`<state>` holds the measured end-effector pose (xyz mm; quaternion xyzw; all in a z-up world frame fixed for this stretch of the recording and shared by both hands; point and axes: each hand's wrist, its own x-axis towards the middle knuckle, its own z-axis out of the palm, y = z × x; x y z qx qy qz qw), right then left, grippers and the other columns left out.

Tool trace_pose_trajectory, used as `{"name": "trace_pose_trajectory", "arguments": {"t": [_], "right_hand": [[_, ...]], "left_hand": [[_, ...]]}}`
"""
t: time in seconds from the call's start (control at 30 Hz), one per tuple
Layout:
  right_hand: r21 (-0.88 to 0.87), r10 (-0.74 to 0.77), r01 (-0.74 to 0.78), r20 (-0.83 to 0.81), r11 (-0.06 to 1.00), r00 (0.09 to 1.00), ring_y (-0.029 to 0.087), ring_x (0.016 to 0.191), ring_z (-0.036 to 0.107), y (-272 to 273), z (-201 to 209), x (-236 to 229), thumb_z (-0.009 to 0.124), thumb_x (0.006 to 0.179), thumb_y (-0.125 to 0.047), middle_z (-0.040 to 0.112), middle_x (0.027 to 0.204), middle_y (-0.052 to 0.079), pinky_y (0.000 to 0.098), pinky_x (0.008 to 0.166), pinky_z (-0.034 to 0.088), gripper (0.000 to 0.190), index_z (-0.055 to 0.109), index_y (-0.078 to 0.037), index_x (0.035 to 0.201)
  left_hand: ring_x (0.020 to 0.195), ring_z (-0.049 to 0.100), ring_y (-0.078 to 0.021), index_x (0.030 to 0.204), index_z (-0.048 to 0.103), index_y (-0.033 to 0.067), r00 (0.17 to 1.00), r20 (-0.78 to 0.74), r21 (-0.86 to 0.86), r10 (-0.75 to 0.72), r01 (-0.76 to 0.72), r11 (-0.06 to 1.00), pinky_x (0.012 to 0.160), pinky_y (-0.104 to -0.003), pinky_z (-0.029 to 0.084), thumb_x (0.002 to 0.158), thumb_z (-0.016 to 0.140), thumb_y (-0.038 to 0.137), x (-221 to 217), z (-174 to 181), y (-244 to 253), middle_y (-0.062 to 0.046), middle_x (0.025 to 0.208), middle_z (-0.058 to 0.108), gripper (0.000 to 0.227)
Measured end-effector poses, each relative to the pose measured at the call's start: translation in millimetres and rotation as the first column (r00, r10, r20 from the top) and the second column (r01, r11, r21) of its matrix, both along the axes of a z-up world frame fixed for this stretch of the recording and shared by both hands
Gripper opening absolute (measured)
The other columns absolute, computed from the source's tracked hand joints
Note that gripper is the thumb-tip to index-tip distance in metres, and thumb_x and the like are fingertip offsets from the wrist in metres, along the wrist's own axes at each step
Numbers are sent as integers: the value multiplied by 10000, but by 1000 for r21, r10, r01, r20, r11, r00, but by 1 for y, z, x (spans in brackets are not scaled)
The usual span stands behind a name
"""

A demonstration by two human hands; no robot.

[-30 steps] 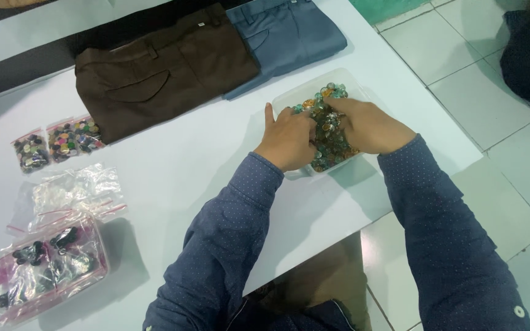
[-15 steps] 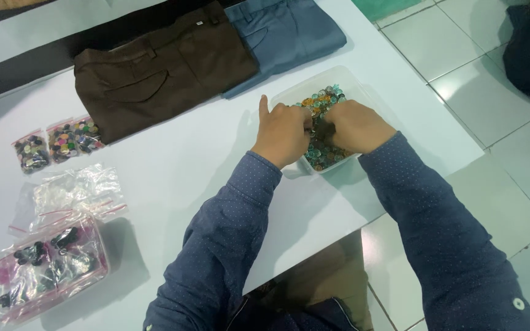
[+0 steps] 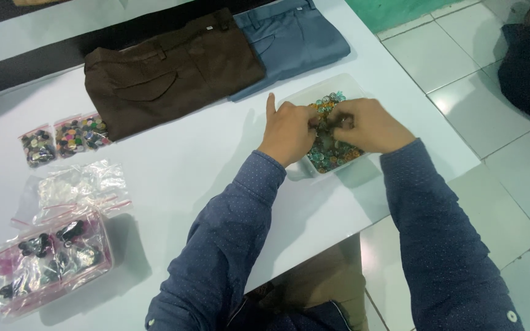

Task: Sorting and arranging small black buttons from a container of mixed beads on a work table.

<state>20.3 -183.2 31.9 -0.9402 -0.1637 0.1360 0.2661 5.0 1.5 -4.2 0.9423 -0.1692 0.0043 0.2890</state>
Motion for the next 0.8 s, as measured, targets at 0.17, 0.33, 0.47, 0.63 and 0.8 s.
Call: {"name": "trace_pose_trajectory", "arguments": {"t": [0.17,0.33,0.47,0.63,0.8], "right_hand": [[327,-39,26,34,945,999,248,761,662,-14,-15,-2,711,855,-27,716,933,243,373,647,528,235,729,44,1079],[451,-48,17,57,892,997,204,779,638,-12,-27,-1,734,843,-22,700,867,185,338,678,545,226,721,30,1062],[531,-60,-2,100,847,993,150,777,637,7,-19,-11,786,858,-53,703,860,142,292,668,551,216,722,7,1056],[511,-50,-68,213,857,976,173,731,660,42,-18,-26,800,847,-65,715,831,168,315,603,542,189,719,13,999],[532,-38,-152,328,833,944,191,669,668,99,-11,-40,817,879,-78,717,802,192,276,569,504,154,712,-2,961]], "left_hand": [[1094,657,-321,1069,755,54,994,108,-73,-11,19,997,1206,-630,94,877,698,45,2,-8,-1,-125,915,759,200],[1044,660,-221,1085,735,121,977,214,-94,15,5,996,1183,-509,237,900,700,87,4,-32,-1,-43,923,755,191],[949,688,-223,1106,714,108,951,305,-121,44,-7,993,1025,-413,443,936,665,114,-10,-34,10,-36,893,743,177],[801,706,-195,1059,720,102,897,411,-183,161,-92,979,822,-323,569,866,710,48,-38,-27,28,-32,805,733,201],[768,727,-284,1051,728,67,879,303,-502,368,-181,846,702,-375,601,856,698,-1,-59,-23,65,-122,839,754,209]]}}
